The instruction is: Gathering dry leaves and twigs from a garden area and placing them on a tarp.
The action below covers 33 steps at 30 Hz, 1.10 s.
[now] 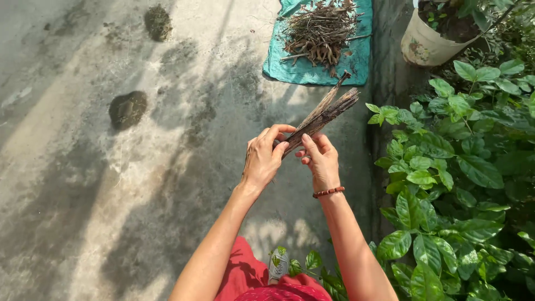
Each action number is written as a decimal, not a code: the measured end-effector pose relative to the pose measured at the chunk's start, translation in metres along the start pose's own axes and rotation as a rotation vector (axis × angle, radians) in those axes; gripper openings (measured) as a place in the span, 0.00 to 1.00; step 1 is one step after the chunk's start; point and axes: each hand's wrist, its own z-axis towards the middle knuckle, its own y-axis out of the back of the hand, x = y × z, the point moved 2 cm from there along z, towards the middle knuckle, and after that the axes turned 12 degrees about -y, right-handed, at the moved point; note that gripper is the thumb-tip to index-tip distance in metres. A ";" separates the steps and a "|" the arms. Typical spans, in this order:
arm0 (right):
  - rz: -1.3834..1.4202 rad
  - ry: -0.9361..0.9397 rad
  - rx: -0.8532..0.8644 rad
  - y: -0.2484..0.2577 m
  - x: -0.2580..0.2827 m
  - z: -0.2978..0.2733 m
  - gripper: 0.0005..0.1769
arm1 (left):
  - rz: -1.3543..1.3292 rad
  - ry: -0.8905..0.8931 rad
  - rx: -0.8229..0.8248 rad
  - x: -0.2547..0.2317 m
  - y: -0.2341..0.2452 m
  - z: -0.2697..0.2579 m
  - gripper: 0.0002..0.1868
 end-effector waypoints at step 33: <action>0.106 -0.180 -0.266 -0.134 0.120 0.743 0.11 | 0.133 0.036 0.266 0.479 -0.050 0.658 0.16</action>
